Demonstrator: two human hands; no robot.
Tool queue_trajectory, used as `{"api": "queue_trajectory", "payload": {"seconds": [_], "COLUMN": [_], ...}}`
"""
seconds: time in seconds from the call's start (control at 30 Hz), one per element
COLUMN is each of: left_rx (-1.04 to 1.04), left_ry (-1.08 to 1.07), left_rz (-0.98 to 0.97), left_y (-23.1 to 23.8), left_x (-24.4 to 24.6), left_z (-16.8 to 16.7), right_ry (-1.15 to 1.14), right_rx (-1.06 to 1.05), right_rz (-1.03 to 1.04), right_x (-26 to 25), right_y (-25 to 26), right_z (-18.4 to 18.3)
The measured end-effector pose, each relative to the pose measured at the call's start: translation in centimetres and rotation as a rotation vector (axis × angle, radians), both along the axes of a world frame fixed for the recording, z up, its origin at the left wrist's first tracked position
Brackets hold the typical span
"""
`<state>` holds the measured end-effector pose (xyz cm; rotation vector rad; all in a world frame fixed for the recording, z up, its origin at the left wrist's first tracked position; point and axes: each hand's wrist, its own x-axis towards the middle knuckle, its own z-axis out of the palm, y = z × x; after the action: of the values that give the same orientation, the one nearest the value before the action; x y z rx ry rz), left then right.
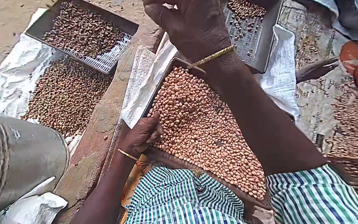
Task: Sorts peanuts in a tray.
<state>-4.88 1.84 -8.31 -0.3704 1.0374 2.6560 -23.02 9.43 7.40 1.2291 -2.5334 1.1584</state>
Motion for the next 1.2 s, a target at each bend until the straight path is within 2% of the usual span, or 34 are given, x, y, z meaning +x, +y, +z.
{"api": "queue_trajectory", "payload": {"seconds": [0.07, 0.13, 0.23, 0.33, 0.43, 0.53, 0.63, 0.7, 0.77, 0.8, 0.9, 0.93, 0.97, 1.03, 1.1, 1.2], "left_rx": [-0.001, -0.011, -0.023, -0.051, -0.076, -0.071, -0.07, -0.08, -0.079, -0.078, -0.06, -0.06, -0.063, -0.08, -0.096, -0.109], "left_ry": [0.017, 0.028, 0.032, 0.015, 0.002, 0.007, 0.002, -0.009, -0.006, -0.002, 0.022, 0.02, 0.018, 0.016, 0.016, 0.006], "left_rz": [-0.006, -0.009, -0.033, -0.029, -0.013, -0.017, -0.022, -0.016, -0.012, -0.013, -0.013, -0.011, -0.019, -0.031, -0.025, -0.009], "left_y": [-0.2, -0.2, -0.2, -0.1, -0.1, -0.1, -0.2, -0.1, -0.1, 0.0, -0.2, -0.3, -0.3, -0.2, -0.1, -0.1], "left_x": [0.0, 0.0, 0.0, 0.1, 0.2, 0.1, 0.1, 0.0, 0.1, 0.1, 0.2, 0.3, 0.2, 0.0, 0.1, 0.2], "left_z": [-0.1, -0.3, -0.3, 0.0, 0.1, 0.0, 0.0, 0.1, 0.1, 0.2, 0.0, 0.0, 0.0, 0.1, 0.1, 0.2], "right_ry": [0.042, -0.024, -0.161, -0.168, -0.019, 0.105, 0.02, -0.061, -0.18, -0.318, -0.887, -1.012, -1.064, -0.947, -0.635, -0.216], "right_rx": [0.065, 0.161, 0.292, 0.259, 0.26, 0.412, 0.625, 0.676, 0.553, 0.406, -0.363, -0.485, -0.483, -0.195, 0.173, 0.336], "right_rz": [0.064, -0.062, -0.223, -0.241, -0.183, -0.165, -0.16, -0.151, -0.14, -0.158, -0.349, -0.376, -0.391, -0.369, -0.27, -0.206], "right_x": [1.9, 5.7, 10.3, 12.0, 12.6, 12.9, 13.2, 13.2, 12.5, 11.8, 9.7, 9.5, 9.8, 11.0, 12.5, 14.2], "right_y": [7.5, 13.9, 18.8, 19.1, 18.0, 17.0, 15.8, 15.7, 16.6, 17.4, 20.2, 20.9, 21.3, 21.1, 20.3, 19.1], "right_z": [-5.3, -10.8, -14.6, -15.6, -16.9, -18.2, -16.6, -16.1, -16.2, -16.1, -16.0, -15.9, -15.8, -15.4, -15.2, -17.0]}}
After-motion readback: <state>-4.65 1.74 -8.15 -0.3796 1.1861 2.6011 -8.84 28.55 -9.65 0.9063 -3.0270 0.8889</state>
